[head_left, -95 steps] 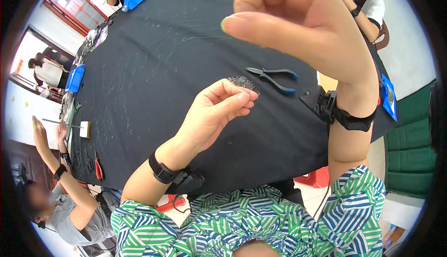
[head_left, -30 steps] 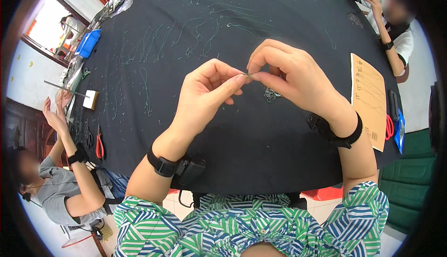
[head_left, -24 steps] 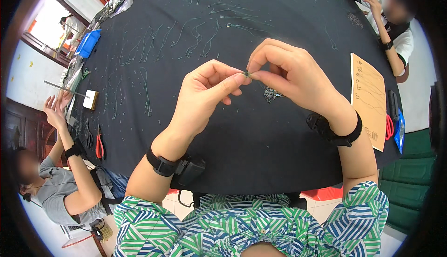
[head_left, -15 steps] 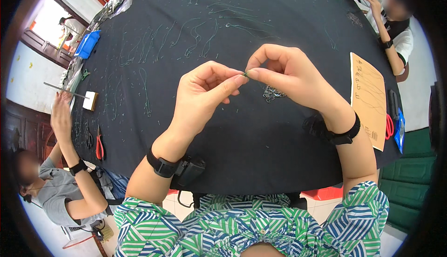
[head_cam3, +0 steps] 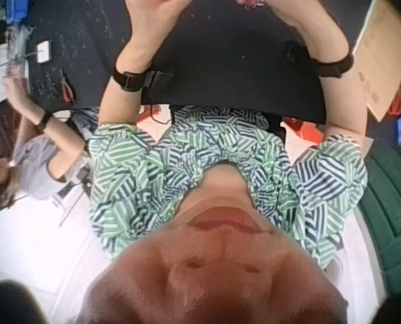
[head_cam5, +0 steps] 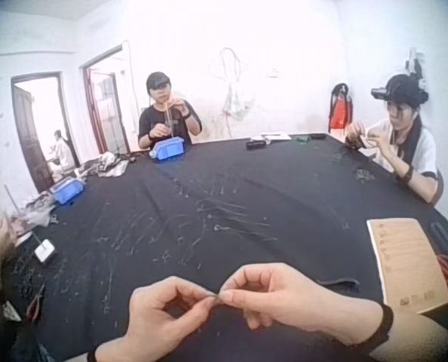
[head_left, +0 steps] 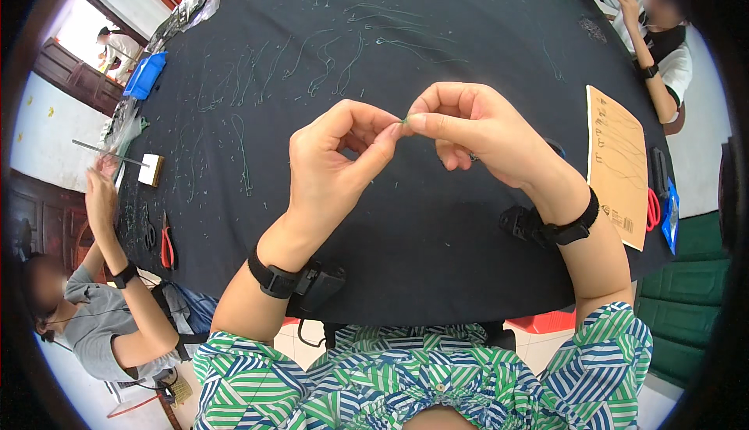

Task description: The person picks up small metal rings from a pile and attaches them to a fishing lure component. They manipulate the items by hand on a black table surface and pick up a pair of pliers.

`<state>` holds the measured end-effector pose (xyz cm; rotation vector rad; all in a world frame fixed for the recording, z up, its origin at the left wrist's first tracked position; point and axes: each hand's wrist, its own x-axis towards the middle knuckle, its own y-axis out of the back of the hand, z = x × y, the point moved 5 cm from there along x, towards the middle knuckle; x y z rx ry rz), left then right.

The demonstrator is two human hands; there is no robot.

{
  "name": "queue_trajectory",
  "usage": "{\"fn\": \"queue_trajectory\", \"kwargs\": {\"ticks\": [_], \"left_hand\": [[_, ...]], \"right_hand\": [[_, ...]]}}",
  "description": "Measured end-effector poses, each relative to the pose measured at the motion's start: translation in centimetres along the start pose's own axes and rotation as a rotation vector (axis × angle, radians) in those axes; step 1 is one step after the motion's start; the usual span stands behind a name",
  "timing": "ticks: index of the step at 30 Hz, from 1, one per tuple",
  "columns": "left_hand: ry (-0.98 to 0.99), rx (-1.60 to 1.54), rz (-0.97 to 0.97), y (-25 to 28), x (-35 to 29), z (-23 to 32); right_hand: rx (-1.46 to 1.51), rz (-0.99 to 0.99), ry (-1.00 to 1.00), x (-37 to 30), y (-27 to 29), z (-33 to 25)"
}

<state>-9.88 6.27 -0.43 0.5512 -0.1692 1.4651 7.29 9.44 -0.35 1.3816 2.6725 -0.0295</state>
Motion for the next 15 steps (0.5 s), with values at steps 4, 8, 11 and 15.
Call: {"fn": "queue_trajectory", "kwargs": {"ticks": [4,8,11,15], "left_hand": [[0.090,-0.037,0.000,0.1,0.0,-0.8],[0.143,-0.101,-0.034,-0.2,0.0,-0.7],[0.207,-0.146,-0.082,-0.3,-0.2,-1.1],[0.363,-0.296,-0.167,-0.6,-0.2,-1.8]], "right_hand": [[0.080,0.075,0.022,-0.4,-0.6,-1.2],[-0.186,0.071,0.259,-0.6,-0.3,-1.3],[-0.436,0.106,0.375,-0.8,-0.2,-1.9],[-0.629,0.157,0.537,-1.0,-0.3,-2.6]]}}
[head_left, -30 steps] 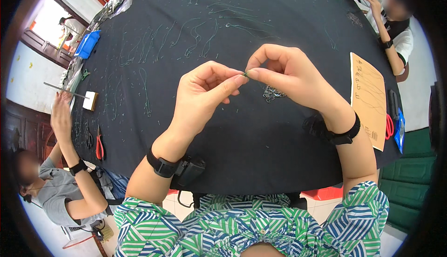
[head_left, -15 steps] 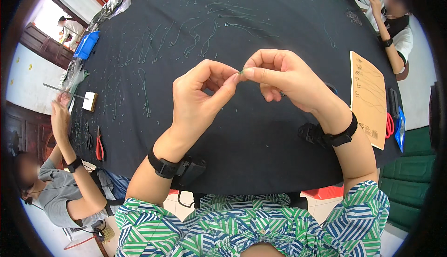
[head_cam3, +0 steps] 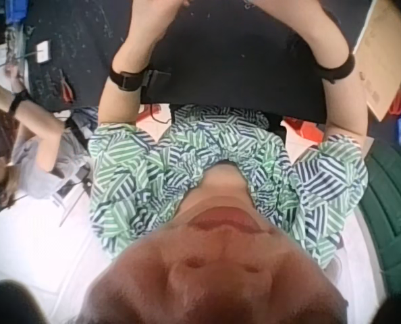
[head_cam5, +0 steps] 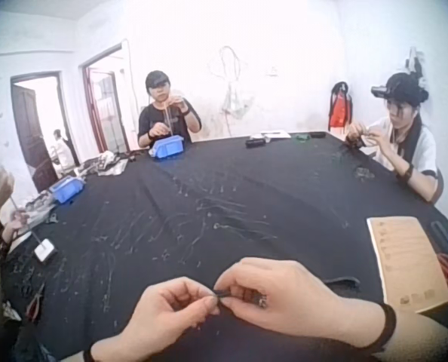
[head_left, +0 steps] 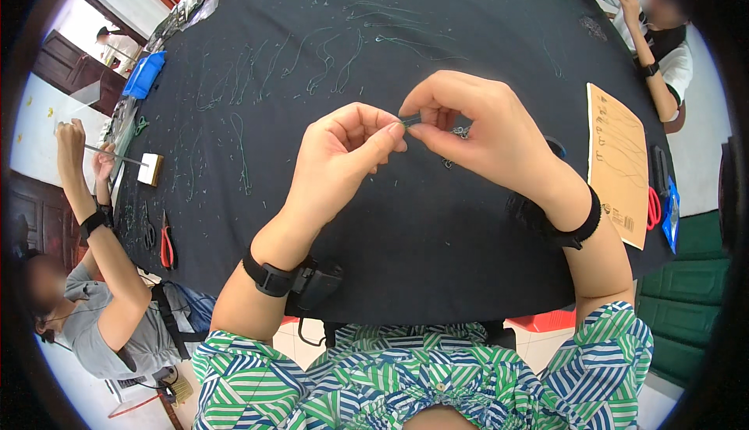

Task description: The person picks up small metal rings from a pile and attaches them to a fishing lure component. They manipulate the items by hand on a black table surface and pick up a pair of pliers.

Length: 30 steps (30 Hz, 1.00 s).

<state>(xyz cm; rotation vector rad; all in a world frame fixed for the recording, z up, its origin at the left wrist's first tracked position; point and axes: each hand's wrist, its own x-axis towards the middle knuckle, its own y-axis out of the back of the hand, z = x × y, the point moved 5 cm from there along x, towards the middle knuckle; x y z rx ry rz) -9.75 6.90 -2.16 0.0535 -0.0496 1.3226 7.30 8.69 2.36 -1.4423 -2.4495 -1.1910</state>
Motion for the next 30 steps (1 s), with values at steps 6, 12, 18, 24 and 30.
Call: {"fn": "queue_trajectory", "kwargs": {"ticks": [6,12,18,24,30], "left_hand": [[0.087,-0.070,-0.021,-0.3,-0.1,-0.3],[0.079,-0.056,-0.024,-0.2,-0.1,-0.2],[0.055,-0.050,0.001,0.1,0.1,-0.4],[0.025,0.019,-0.028,-0.1,0.0,-0.2],[-0.016,0.039,-0.005,0.3,0.1,0.1]], "right_hand": [[-0.228,0.029,0.204,-0.1,0.3,-0.8],[-0.265,0.033,0.231,-0.1,0.3,-0.8],[-0.270,0.034,0.216,-0.1,0.4,-0.7],[-0.261,0.030,0.210,-0.1,0.5,-0.7],[-0.085,-0.144,-0.191,-0.2,3.7,0.8]]}}
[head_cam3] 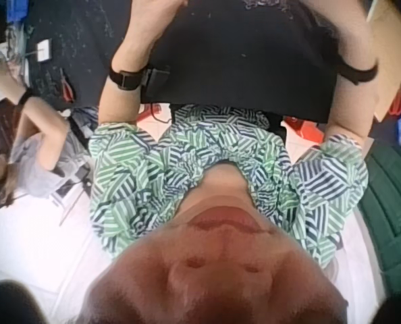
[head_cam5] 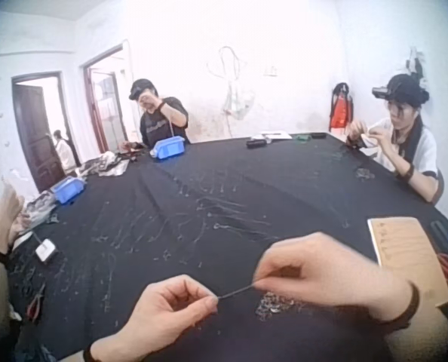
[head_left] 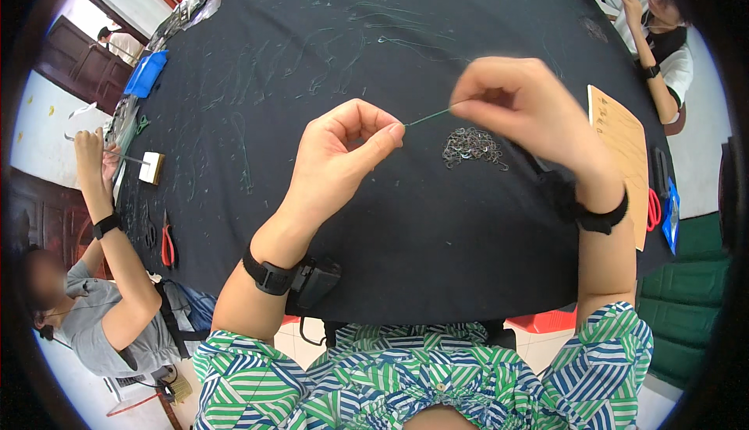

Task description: The person picks up small metal rings from a pile and attaches them to a fishing lure component. They manipulate the items by hand on a black table surface and pick up a pair of pliers.

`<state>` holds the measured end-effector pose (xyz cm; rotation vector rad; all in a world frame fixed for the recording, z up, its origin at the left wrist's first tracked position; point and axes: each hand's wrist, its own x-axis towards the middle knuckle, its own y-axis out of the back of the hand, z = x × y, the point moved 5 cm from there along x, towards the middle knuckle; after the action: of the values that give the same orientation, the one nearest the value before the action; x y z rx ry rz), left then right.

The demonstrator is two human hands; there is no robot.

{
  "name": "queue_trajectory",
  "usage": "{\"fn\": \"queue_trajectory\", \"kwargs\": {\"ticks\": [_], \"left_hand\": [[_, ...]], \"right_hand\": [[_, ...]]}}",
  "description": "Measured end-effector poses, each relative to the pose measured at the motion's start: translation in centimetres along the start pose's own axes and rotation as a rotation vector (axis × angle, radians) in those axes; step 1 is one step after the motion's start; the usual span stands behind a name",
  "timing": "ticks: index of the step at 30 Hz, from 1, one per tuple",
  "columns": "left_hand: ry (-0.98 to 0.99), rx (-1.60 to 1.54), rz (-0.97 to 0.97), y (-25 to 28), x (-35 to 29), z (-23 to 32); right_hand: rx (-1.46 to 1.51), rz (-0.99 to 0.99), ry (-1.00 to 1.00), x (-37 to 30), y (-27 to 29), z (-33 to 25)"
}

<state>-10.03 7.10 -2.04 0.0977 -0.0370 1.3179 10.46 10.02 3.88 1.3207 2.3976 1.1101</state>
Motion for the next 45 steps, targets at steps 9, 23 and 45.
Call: {"fn": "queue_trajectory", "kwargs": {"ticks": [9,23,45], "left_hand": [[-0.070,-0.037,0.057,0.8,-0.5,0.2],[-0.003,0.764,-0.064,5.2,-6.6,8.5],[-0.088,0.918,0.913,33.5,24.9,1.2]], "right_hand": [[-0.134,0.089,-0.091,-2.5,8.0,0.5],[-0.075,0.013,-0.245,-4.1,7.2,0.0],[-0.367,0.101,-0.300,-4.1,8.3,-2.2]]}}
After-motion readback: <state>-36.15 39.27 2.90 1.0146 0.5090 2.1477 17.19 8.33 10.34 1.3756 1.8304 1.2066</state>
